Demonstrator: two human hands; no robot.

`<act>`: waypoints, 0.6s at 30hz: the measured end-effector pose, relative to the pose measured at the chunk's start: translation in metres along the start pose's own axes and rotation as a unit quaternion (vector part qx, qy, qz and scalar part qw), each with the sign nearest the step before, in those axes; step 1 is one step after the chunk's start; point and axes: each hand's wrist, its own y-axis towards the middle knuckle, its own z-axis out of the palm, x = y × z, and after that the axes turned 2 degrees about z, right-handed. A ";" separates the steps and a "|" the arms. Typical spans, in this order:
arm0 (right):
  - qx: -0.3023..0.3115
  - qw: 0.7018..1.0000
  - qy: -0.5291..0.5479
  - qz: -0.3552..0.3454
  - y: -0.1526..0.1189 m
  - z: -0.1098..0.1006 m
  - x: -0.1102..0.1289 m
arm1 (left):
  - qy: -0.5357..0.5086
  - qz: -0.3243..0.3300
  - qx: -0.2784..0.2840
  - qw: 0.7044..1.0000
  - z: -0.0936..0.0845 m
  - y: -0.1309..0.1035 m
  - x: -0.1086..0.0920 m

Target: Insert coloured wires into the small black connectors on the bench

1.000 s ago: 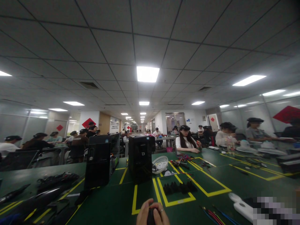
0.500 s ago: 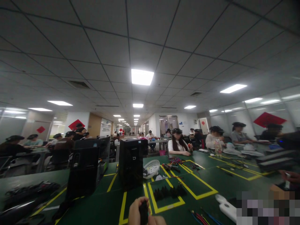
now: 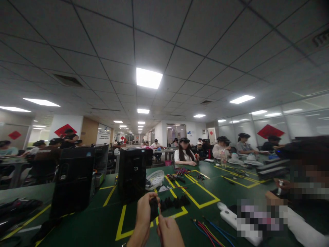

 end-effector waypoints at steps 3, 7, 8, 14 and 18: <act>0.015 0.999 -0.002 0.032 -0.002 -0.002 0.002 | -0.006 -0.005 0.006 1.000 0.003 0.001 -0.001; 0.000 1.000 -0.009 0.021 0.001 0.004 0.003 | -0.041 -0.009 0.019 0.999 0.002 0.002 -0.002; -0.007 1.000 -0.013 0.023 0.001 0.005 0.002 | -0.048 -0.010 0.027 0.998 0.001 0.003 0.000; -0.008 0.999 -0.021 0.024 0.000 0.007 -0.015 | -0.052 -0.035 0.036 0.997 -0.018 0.014 0.019; -0.038 0.998 -0.047 0.024 0.001 0.021 -0.024 | -0.070 -0.031 0.040 0.996 -0.016 0.014 0.021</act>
